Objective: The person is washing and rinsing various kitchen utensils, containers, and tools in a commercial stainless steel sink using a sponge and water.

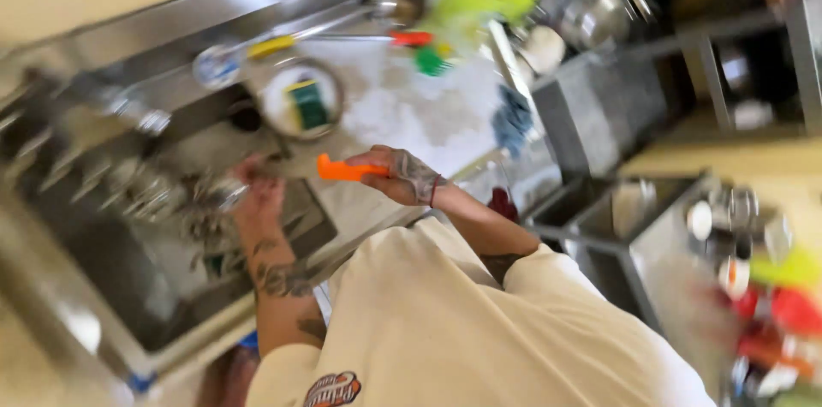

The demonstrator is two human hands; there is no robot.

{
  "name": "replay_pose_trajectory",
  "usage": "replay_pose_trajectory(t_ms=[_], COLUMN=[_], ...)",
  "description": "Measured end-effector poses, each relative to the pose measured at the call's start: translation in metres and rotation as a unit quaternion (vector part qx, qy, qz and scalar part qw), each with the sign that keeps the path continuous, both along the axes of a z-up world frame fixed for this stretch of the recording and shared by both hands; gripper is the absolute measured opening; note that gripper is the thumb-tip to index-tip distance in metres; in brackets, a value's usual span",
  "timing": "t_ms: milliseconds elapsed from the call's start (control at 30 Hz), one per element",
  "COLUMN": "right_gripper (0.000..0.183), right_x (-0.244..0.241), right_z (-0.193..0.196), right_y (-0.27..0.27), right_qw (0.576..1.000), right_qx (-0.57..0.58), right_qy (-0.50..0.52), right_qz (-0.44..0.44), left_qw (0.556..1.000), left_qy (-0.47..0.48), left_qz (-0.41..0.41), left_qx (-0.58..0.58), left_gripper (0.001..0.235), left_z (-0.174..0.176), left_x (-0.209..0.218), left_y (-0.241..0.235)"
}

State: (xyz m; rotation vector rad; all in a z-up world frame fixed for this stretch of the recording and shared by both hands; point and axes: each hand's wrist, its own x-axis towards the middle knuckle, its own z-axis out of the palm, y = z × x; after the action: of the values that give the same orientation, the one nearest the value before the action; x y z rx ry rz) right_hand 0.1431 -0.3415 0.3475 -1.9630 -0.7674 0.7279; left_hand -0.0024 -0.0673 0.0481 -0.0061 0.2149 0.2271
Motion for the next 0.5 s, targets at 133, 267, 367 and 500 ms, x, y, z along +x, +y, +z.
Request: replay_pose_trajectory(t_ms=[133,267,367,500], right_gripper=[0.033,0.042,0.033,0.039], right_x=[0.031,0.084,0.11,0.168], right_z=[0.08,0.105,0.059,-0.036], right_y=[-0.07,-0.196,-0.307,-0.395], right_qw=[0.989,0.917,0.862,0.781], right_qx=[0.014,0.082,0.232,0.292], right_qy=[0.094,0.186,0.12,0.161], right_qz=[-0.117,-0.344,-0.434,-0.528], left_qw=[0.959,0.883,0.827,0.824], left_qy=[0.254,0.425,0.518,0.517], left_qz=[0.089,0.162,0.219,0.23], left_qx=[0.083,0.119,0.01,0.032], left_gripper=[0.001,0.015,0.025,0.032], left_z=[0.035,0.126,0.164,0.13], left_x=[-0.018,-0.004,0.009,0.015], left_y=[0.014,-0.001,-0.022,-0.051])
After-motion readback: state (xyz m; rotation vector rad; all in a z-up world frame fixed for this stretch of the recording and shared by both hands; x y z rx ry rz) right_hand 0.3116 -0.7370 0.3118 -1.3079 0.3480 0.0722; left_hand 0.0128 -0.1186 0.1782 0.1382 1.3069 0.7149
